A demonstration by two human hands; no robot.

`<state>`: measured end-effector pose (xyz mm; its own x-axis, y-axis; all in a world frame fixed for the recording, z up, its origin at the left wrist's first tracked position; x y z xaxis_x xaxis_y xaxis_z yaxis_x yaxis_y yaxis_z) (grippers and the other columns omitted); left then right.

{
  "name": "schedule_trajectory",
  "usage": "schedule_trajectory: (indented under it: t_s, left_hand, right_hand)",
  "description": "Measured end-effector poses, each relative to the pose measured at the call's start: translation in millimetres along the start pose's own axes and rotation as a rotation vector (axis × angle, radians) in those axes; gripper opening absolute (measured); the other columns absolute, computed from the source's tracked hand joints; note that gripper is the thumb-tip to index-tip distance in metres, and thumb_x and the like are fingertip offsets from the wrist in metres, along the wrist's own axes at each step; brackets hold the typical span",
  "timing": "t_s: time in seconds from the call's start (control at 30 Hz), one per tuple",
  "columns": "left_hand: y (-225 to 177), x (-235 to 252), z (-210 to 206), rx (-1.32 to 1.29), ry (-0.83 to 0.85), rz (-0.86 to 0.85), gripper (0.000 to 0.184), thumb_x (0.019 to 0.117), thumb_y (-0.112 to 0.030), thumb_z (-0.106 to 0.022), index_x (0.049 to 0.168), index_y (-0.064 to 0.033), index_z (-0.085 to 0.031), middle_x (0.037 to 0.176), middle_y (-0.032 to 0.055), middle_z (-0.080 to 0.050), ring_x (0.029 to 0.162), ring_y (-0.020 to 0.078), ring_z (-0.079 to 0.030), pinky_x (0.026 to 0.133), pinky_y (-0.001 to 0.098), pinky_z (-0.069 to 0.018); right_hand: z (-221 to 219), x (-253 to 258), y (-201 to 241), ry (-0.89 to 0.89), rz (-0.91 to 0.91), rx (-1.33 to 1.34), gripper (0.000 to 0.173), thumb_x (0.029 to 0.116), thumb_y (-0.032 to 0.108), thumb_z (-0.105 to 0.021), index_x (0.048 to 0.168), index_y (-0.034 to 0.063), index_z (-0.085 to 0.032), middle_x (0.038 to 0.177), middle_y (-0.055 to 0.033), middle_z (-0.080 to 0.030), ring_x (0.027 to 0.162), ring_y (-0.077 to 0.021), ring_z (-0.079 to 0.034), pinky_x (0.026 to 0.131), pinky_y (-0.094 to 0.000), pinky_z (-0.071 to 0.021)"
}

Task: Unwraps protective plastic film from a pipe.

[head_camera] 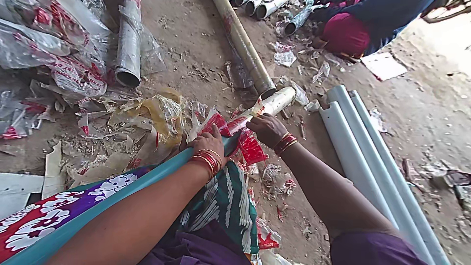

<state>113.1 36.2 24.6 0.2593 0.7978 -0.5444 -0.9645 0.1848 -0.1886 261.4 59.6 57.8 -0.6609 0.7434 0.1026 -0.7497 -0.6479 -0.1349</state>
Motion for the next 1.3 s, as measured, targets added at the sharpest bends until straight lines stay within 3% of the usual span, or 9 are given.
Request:
schedule_trajectory:
  t_s: [0.33, 0.47, 0.6, 0.67, 0.9, 1.03, 1.13, 1.23, 1.3]
  left_hand:
    - [0.2, 0.6, -0.5, 0.024, -0.009, 0.008, 0.124, 0.0857, -0.063, -0.074, 0.164, 0.0002, -0.002, 0.143, 0.0353, -0.048, 0.125, 0.0508, -0.056, 0.098, 0.0654, -0.0470]
    - [0.9, -0.7, 1.1, 0.019, 0.004, 0.013, 0.123, 0.0863, -0.063, -0.074, 0.164, -0.0001, -0.001, 0.144, 0.0347, -0.048, 0.126, 0.0505, -0.055, 0.099, 0.0657, -0.0465]
    - [0.5, 1.8, -0.1, 0.000, -0.004, 0.014, 0.124, 0.0850, -0.061, -0.076, 0.164, 0.0004, -0.003, 0.144, 0.0355, -0.047, 0.125, 0.0514, -0.055, 0.099, 0.0663, -0.0465]
    - [-0.3, 1.7, -1.4, 0.015, -0.006, 0.015, 0.124, 0.0844, -0.062, -0.076, 0.164, 0.0002, -0.003, 0.144, 0.0343, -0.048, 0.125, 0.0504, -0.056, 0.098, 0.0650, -0.0480]
    - [-0.7, 0.1, -1.7, 0.001, -0.015, 0.009, 0.124, 0.0844, -0.060, -0.077, 0.164, 0.0002, -0.003, 0.145, 0.0350, -0.047, 0.126, 0.0518, -0.055, 0.099, 0.0671, -0.0459]
    - [-1.4, 0.9, -0.6, 0.025, -0.009, 0.006, 0.124, 0.0849, -0.060, -0.077, 0.164, 0.0010, -0.003, 0.143, 0.0348, -0.048, 0.124, 0.0507, -0.057, 0.098, 0.0655, -0.0475]
    - [-2.0, 1.1, 0.3, 0.039, -0.005, 0.003, 0.123, 0.0849, -0.059, -0.077, 0.163, 0.0031, -0.004, 0.143, 0.0343, -0.049, 0.121, 0.0490, -0.059, 0.097, 0.0625, -0.0494]
    - [-2.5, -0.7, 0.3, 0.039, -0.001, 0.003, 0.122, 0.0859, -0.059, -0.076, 0.163, 0.0034, -0.004, 0.142, 0.0339, -0.050, 0.121, 0.0482, -0.060, 0.097, 0.0621, -0.0493]
    - [-0.6, 0.9, 4.1, 0.020, -0.026, 0.012, 0.121, 0.0870, -0.057, -0.076, 0.163, 0.0016, -0.003, 0.143, 0.0352, -0.049, 0.124, 0.0510, -0.057, 0.099, 0.0668, -0.0464]
  right_hand:
    - [-15.1, -16.0, -32.0, -0.084, -0.069, 0.003, 0.012, 0.0816, -0.017, -0.059, 0.085, -0.0070, -0.066, 0.079, -0.0234, -0.069, 0.079, -0.0424, -0.071, 0.076, -0.0553, -0.0555]
    - [-24.7, -30.2, -59.3, 0.154, -0.463, 0.070, 0.020, 0.0888, -0.010, -0.057, 0.100, -0.0047, -0.074, 0.096, -0.0255, -0.073, 0.094, -0.0457, -0.071, 0.086, -0.0617, -0.0533]
    - [-16.9, -26.6, -58.6, 0.233, -0.858, 0.234, 0.026, 0.1063, 0.015, -0.048, 0.104, -0.0015, -0.068, 0.102, -0.0262, -0.071, 0.104, -0.0463, -0.069, 0.083, -0.0646, -0.0521]
    - [-22.5, -21.7, -50.4, 0.376, -0.953, 0.235, 0.026, 0.1048, 0.018, -0.049, 0.106, -0.0011, -0.066, 0.106, -0.0271, -0.070, 0.108, -0.0458, -0.068, 0.082, -0.0646, -0.0519]
    - [-28.7, -31.7, -36.8, 0.344, -1.120, 0.265, 0.024, 0.0995, 0.019, -0.056, 0.105, -0.0012, -0.069, 0.111, -0.0265, -0.070, 0.110, -0.0447, -0.068, 0.084, -0.0639, -0.0519]
    - [-38.9, -52.8, -28.0, 0.182, -1.179, 0.305, 0.020, 0.0975, 0.014, -0.057, 0.102, -0.0015, -0.069, 0.105, -0.0251, -0.072, 0.105, -0.0439, -0.069, 0.084, -0.0637, -0.0510]
    - [-58.1, -69.2, -15.5, 0.201, -1.143, 0.286, 0.021, 0.0970, 0.015, -0.057, 0.102, -0.0017, -0.070, 0.101, -0.0259, -0.073, 0.101, -0.0456, -0.071, 0.081, -0.0642, -0.0522]
    - [-87.2, -96.6, 3.6, 0.432, -1.168, 0.314, 0.025, 0.0980, 0.018, -0.059, 0.112, 0.0013, -0.072, 0.111, -0.0246, -0.073, 0.108, -0.0448, -0.069, 0.086, -0.0648, -0.0515]
    - [-70.7, -102.7, -10.7, 0.277, -1.269, 0.320, 0.025, 0.1018, 0.017, -0.056, 0.114, 0.0003, -0.070, 0.112, -0.0268, -0.071, 0.109, -0.0471, -0.068, 0.088, -0.0668, -0.0506]
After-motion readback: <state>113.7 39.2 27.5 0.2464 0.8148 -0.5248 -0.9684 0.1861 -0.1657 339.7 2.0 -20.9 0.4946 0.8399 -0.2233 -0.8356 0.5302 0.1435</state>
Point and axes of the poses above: each hand's wrist, its own x-axis towards the middle knuckle, its own z-axis out of the back of the hand, y = z × x, the point moved 9 cm from there along x, towards the middle knuckle
